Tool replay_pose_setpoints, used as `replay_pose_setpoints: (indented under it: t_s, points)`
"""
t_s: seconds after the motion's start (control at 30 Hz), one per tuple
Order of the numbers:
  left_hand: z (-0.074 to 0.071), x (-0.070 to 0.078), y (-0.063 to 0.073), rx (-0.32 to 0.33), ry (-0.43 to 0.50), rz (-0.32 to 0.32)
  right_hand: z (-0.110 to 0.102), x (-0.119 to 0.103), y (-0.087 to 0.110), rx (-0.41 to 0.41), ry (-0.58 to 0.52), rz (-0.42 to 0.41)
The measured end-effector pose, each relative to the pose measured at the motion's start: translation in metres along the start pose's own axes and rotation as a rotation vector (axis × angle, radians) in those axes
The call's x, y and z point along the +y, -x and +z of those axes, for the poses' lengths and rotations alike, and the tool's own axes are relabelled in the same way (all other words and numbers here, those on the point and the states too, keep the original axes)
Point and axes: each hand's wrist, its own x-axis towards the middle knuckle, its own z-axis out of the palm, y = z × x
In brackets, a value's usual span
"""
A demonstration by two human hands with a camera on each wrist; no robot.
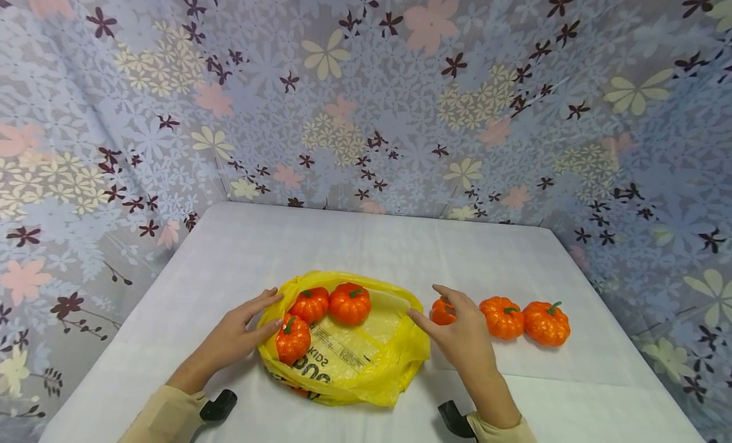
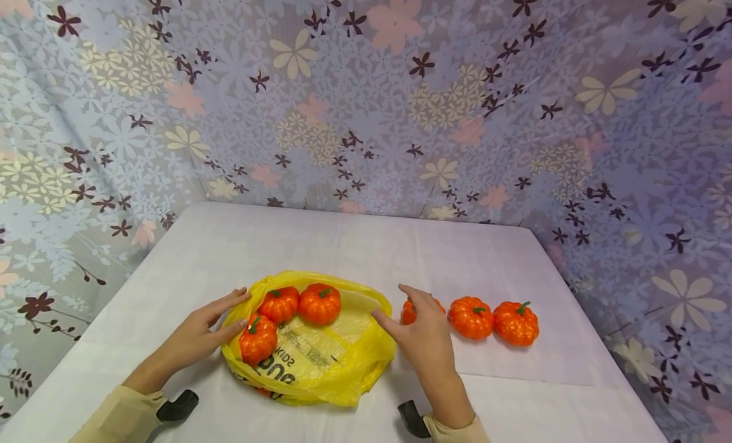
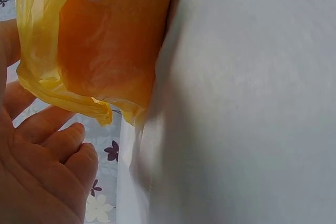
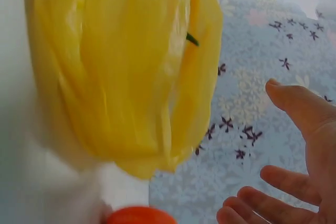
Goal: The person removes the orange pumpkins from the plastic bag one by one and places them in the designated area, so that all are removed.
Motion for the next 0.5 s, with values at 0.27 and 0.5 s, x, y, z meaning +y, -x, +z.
replay_pose_setpoints:
  t_s: [0.27, 0.5]
  points:
    - [0.001, 0.001, 0.000, -0.007, 0.007, 0.008, 0.020, -0.010, 0.004, -0.107, -0.179, 0.014]
    - [0.002, 0.003, 0.000, 0.001, 0.008, 0.020, 0.035, -0.016, 0.006, -0.164, -0.282, 0.052]
